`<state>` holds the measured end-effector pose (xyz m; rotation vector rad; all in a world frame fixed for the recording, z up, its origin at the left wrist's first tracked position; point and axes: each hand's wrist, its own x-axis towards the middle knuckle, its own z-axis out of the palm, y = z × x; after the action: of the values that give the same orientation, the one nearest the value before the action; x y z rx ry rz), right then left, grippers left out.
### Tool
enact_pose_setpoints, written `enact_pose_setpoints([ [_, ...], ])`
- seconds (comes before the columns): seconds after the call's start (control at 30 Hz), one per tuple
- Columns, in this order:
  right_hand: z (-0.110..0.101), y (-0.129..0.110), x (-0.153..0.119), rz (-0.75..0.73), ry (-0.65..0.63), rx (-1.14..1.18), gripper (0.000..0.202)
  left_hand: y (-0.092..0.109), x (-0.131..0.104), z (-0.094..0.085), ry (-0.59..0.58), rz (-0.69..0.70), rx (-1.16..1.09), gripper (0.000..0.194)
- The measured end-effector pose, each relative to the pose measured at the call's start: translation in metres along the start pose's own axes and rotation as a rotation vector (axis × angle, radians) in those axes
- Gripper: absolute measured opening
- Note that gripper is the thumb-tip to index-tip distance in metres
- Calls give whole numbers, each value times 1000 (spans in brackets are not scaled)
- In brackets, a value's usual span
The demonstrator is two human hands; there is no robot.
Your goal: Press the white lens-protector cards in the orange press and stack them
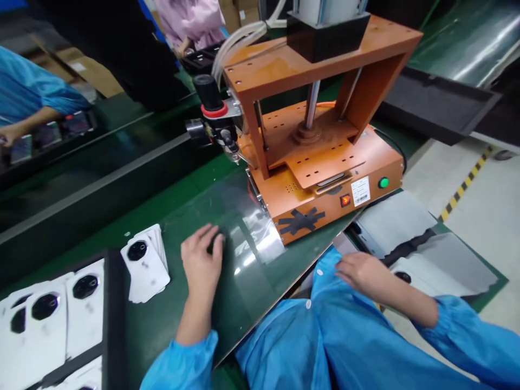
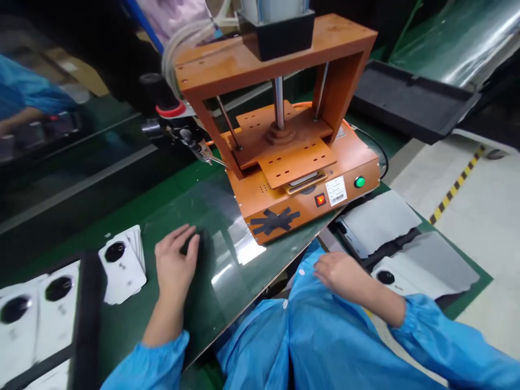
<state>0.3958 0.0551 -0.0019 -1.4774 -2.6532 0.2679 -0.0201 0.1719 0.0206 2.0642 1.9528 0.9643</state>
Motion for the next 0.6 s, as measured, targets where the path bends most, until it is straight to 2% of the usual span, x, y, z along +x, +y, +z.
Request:
enact_pose_setpoints([
  [0.1,-15,-56,53,-341,45,107,28,-25,23,16,63,-103,35,26],
  [0.2,-32,-90,90,-487,85,154,29,-27,24,19,96,-140,18,21],
  [0.3,-52,-107,122,-517,200,211,22,-10,10,8,107,-134,-44,24],
  [0.4,-70,-113,149,-464,386,240,16,19,-14,-6,63,-96,-119,26],
  [0.5,-76,-112,169,-402,524,215,18,49,-39,-18,58,49,-150,15],
  [0.6,-71,-107,178,-390,546,182,21,67,-55,-25,97,213,-133,13],
])
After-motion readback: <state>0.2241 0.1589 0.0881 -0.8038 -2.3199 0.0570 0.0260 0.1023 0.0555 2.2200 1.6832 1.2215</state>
